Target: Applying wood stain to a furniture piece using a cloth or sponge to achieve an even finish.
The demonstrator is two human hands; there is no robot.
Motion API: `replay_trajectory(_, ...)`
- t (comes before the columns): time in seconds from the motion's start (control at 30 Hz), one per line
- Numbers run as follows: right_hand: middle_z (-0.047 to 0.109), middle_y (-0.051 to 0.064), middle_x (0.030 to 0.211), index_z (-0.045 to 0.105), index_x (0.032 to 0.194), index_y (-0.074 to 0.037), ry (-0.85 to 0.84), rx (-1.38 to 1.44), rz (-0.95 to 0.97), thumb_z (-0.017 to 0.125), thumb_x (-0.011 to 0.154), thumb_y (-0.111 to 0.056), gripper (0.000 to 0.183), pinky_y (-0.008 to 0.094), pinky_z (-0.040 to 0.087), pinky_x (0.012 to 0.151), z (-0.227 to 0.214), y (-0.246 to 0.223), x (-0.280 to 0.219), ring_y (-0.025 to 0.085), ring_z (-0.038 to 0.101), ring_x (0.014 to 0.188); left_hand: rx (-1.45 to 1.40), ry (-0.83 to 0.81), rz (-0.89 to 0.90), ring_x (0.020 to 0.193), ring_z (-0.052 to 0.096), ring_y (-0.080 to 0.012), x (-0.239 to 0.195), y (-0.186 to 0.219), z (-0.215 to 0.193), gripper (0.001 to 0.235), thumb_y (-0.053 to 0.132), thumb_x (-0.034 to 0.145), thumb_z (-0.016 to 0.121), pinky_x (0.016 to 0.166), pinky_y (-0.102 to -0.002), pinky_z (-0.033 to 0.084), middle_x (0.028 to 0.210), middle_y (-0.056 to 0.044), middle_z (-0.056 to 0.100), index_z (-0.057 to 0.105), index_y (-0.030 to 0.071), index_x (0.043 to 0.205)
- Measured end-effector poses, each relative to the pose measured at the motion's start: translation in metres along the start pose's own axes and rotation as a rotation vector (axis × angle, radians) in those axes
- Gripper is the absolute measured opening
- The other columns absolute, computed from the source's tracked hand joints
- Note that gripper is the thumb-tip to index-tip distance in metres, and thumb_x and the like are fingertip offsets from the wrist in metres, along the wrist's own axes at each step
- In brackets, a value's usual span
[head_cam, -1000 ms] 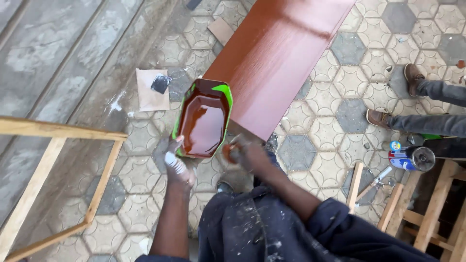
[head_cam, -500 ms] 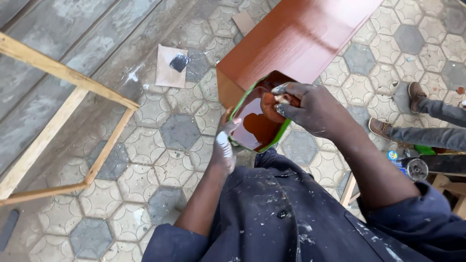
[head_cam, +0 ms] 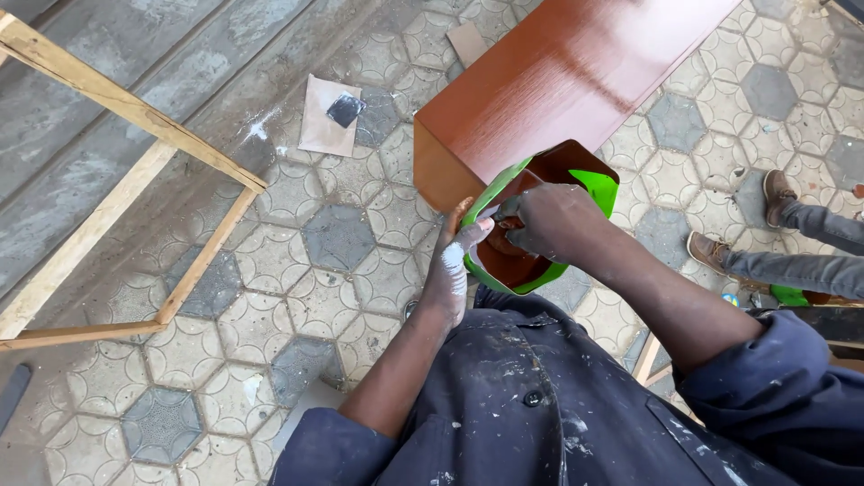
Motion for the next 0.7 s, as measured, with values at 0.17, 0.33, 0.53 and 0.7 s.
replay_trajectory(0.17, 0.077, 0.016, 0.09, 0.077, 0.112, -0.019, -0.096, 0.219, 0.068, 0.068, 0.087, -0.034, 0.031, 0.053, 0.058, 0.081, -0.008, 0.004, -0.009, 0.041, 0.073, 0.092, -0.005, 0.047, 0.051, 0.133, 0.037, -0.0267, -0.006, 0.014, 0.016, 0.078, 0.037, 0.081, 0.074, 0.104, -0.057, 0.04, 0.14, -0.013, 0.039, 0.045, 0.016, 0.15)
replay_trajectory(0.33, 0.062, 0.007, 0.075, 0.071, 0.09, -0.002, -0.167, 1.063, 0.212, 0.064, 0.086, -0.007, 0.01, 0.032, 0.045, 0.058, -0.021, 0.031, -0.036, 0.021, 0.061, 0.066, 0.094, 0.109, 0.114, 0.135, 0.039, -0.0283, 0.007, 0.006, 0.005, 0.079, 0.04, 0.08, 0.078, 0.112, -0.05, 0.037, 0.138, -0.016, 0.039, 0.048, 0.015, 0.149)
replay_trajectory(0.53, 0.055, 0.014, 0.075, 0.061, 0.119, 0.017, -0.392, 1.269, 0.32, 0.052, 0.094, -0.001, 0.032, 0.024, 0.038, 0.029, -0.003, 0.031, -0.034, 0.019, 0.053, 0.047, 0.243, 0.199, 0.117, 0.133, 0.045, -0.0343, 0.012, 0.007, 0.003, 0.086, 0.049, 0.077, 0.077, 0.113, -0.046, 0.036, 0.136, -0.019, 0.04, 0.046, 0.017, 0.151)
replay_trajectory(0.7, 0.052, 0.011, 0.062, 0.066, 0.091, 0.011, -0.558, 1.132, 0.371, 0.053, 0.09, -0.006, 0.021, 0.021, 0.031, 0.022, 0.042, 0.065, 0.003, 0.014, 0.045, 0.035, 0.289, 0.198, 0.12, 0.133, 0.046, -0.0355, 0.019, 0.01, 0.006, 0.087, 0.052, 0.076, 0.077, 0.112, -0.047, 0.037, 0.135, -0.019, 0.039, 0.046, 0.018, 0.151)
Point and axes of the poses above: each hand's wrist, its own x-axis towards the middle knuckle, its own z-axis out of the palm, y = z × x, the point moved 6 cm from there along x, towards the middle knuckle
